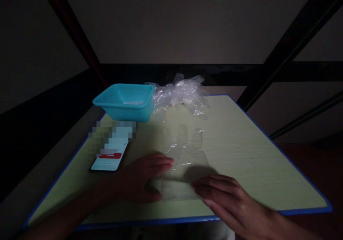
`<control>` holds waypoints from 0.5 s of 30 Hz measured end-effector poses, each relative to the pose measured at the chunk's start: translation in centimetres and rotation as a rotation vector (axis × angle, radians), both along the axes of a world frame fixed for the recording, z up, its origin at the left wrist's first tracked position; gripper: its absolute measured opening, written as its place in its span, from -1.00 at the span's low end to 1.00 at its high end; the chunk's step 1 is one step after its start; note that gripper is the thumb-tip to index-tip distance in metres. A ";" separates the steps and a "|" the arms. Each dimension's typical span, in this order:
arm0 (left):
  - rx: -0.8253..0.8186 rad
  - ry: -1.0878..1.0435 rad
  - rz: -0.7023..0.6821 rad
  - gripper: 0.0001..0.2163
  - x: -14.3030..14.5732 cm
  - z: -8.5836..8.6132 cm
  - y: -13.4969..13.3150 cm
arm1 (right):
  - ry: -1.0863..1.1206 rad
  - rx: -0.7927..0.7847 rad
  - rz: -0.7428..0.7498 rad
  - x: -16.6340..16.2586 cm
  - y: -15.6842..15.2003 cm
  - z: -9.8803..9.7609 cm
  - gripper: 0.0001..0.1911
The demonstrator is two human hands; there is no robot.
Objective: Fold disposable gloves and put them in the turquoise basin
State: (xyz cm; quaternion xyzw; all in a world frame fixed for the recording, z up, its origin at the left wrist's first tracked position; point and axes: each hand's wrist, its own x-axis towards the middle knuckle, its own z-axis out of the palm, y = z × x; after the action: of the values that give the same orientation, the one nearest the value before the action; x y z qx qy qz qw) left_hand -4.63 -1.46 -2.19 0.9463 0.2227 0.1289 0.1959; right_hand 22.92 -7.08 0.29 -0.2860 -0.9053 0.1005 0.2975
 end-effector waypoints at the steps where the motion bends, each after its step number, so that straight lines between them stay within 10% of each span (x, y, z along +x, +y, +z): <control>1: 0.045 -0.007 0.005 -0.48 0.2 -0.3 0.0 | 0.014 0.000 -0.003 0.0 0.1 0.1 -0.67; 15: 0.376 -0.199 -0.025 -0.71 2.8 -0.6 -0.2 | -0.100 0.227 0.020 1.1 0.4 -0.4 -0.66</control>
State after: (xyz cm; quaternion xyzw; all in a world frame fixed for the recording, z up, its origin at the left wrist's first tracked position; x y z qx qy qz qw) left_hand -1.85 -1.64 -2.78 0.9514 0.1624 0.2586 0.0385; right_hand 24.02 -6.71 -0.07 -0.2462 -0.9273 -0.0138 0.2815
